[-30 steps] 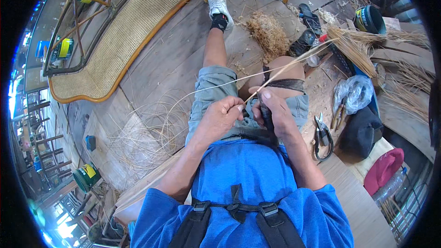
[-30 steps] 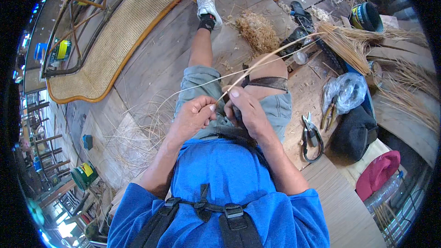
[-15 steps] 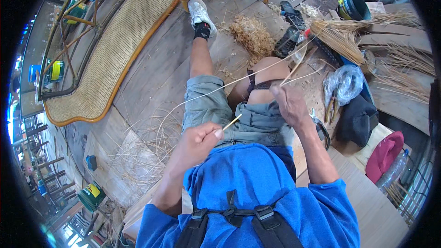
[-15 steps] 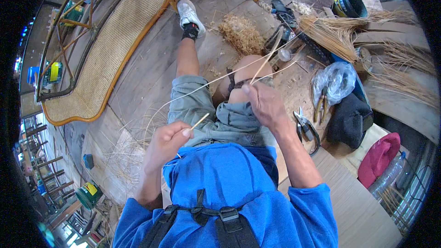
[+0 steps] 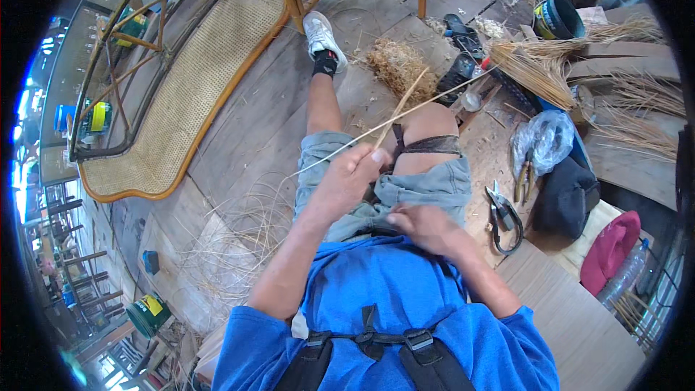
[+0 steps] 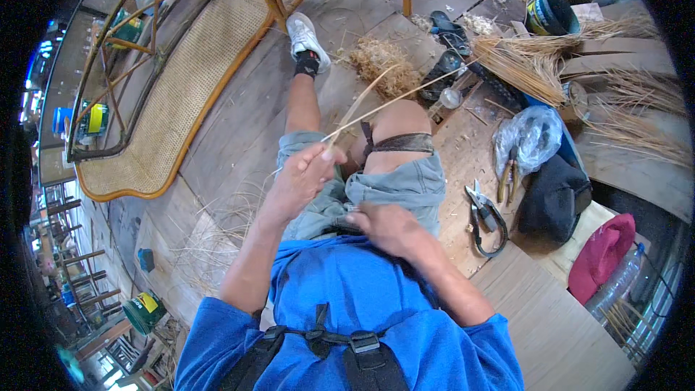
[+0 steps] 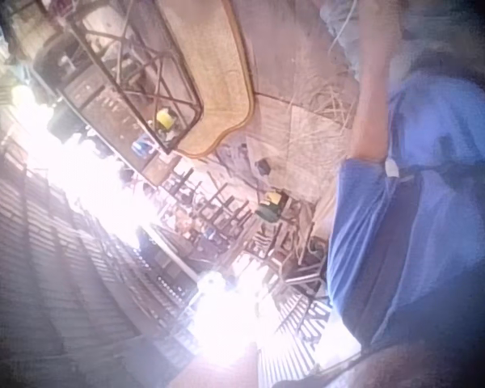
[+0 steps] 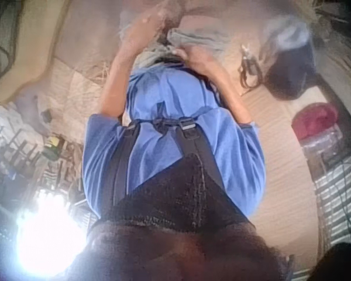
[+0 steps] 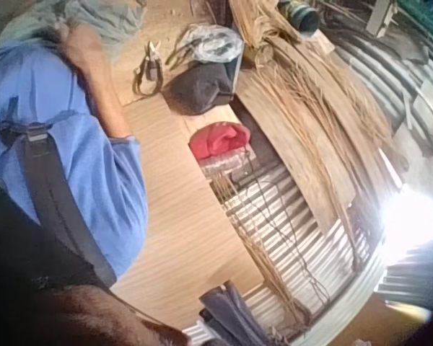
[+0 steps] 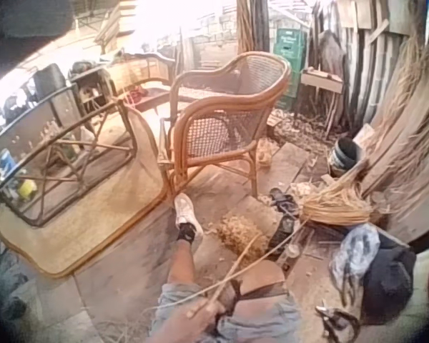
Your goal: The recorder uses a small knife to shave and smooth thin strips of wood or bamboo for weaving.
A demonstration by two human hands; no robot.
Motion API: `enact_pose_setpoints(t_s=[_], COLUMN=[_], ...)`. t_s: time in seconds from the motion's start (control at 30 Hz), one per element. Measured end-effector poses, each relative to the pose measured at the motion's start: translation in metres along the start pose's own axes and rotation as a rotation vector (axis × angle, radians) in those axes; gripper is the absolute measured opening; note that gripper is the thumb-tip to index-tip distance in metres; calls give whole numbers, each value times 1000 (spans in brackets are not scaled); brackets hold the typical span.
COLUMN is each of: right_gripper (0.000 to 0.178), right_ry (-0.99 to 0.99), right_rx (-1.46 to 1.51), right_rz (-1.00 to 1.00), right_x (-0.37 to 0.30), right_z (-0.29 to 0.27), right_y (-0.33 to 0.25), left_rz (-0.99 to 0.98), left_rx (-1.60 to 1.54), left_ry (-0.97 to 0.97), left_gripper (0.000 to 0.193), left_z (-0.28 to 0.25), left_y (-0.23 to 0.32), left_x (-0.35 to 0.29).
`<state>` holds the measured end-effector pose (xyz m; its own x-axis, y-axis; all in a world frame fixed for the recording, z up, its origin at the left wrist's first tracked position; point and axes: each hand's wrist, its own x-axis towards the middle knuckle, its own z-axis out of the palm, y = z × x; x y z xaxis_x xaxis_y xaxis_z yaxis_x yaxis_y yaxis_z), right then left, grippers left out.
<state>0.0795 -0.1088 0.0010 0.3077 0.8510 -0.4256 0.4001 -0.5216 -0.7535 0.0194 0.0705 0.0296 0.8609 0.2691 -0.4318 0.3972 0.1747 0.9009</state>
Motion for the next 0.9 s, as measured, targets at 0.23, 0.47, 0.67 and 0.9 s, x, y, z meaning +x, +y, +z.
enact_pose_setpoints(t_s=[0.23, 0.47, 0.67, 0.9], right_gripper=[42, 53, 44, 45], right_ry=[-131, -282, -53, 755], right_rx=[1195, 1619, 1408, 399], right_rz=[219, 93, 7, -448], right_x=[34, 74, 79, 96], right_z=[-29, -4, -2, 7], right_y=[-1, -2, -9, -21], left_rz=[-21, -68, -79, 99], left_rx=[179, 167, 332, 376], left_ry=[68, 140, 179, 295], left_gripper=[32, 25, 24, 16], left_z=[-32, -41, -37, 2], left_y=[-37, -54, -55, 15], left_x=[-41, -65, -73, -101])
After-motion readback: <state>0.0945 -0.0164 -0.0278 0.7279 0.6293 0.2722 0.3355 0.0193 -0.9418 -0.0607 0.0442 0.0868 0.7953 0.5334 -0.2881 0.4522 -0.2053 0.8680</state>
